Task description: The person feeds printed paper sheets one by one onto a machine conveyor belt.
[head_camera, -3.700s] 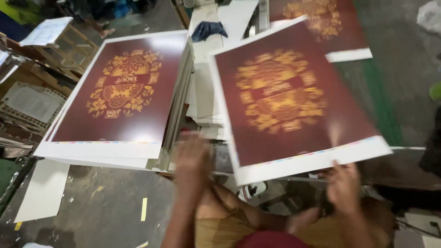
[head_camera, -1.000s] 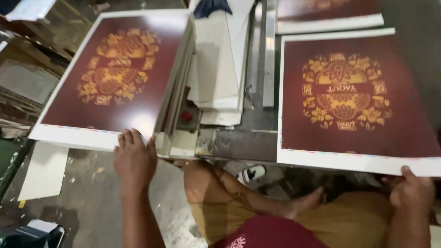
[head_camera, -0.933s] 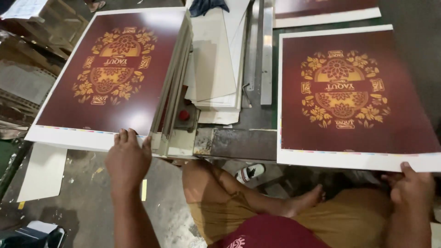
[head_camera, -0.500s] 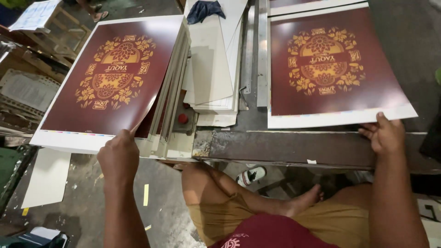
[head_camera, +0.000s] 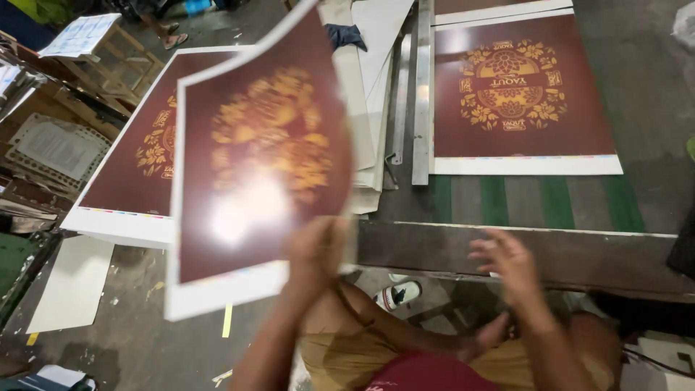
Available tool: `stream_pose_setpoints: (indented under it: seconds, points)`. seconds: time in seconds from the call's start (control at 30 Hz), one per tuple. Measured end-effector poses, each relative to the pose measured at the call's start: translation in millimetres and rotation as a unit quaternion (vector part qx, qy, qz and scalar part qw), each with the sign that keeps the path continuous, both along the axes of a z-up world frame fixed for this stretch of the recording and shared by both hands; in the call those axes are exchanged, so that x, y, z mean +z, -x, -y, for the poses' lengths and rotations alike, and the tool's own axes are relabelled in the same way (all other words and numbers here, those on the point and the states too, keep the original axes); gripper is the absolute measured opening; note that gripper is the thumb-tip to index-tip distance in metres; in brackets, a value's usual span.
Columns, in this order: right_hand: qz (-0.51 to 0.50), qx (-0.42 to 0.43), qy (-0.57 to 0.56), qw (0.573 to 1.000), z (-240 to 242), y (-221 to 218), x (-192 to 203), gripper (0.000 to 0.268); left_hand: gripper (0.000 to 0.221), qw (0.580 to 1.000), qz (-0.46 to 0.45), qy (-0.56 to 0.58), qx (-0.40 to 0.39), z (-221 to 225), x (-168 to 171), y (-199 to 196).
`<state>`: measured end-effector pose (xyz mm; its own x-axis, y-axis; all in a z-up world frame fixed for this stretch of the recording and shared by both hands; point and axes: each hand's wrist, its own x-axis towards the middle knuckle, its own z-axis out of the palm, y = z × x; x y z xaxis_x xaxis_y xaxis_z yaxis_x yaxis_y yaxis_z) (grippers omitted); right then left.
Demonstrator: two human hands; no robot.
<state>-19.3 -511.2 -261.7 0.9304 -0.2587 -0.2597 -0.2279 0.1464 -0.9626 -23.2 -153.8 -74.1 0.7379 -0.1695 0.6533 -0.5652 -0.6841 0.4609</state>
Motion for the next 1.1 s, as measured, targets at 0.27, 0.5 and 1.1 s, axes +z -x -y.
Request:
stream_pose_setpoints:
  seconds: [0.27, 0.5, 1.1]
  points:
    - [0.282, 0.253, 0.183, 0.907, -80, 18, -113, 0.076, 0.011, 0.994, -0.075, 0.045, -0.066, 137, -33, 21]
    - [0.071, -0.044, -0.127, 0.988, -11, 6, -68, 0.032, 0.036, 0.994, -0.025, -0.008, -0.109, 52, -8, 14]
    - [0.162, -0.149, 0.007, 0.975, 145, 105, -50, 0.029, 0.068, 0.843, -0.169, -0.342, 0.379, -146, 13, 31]
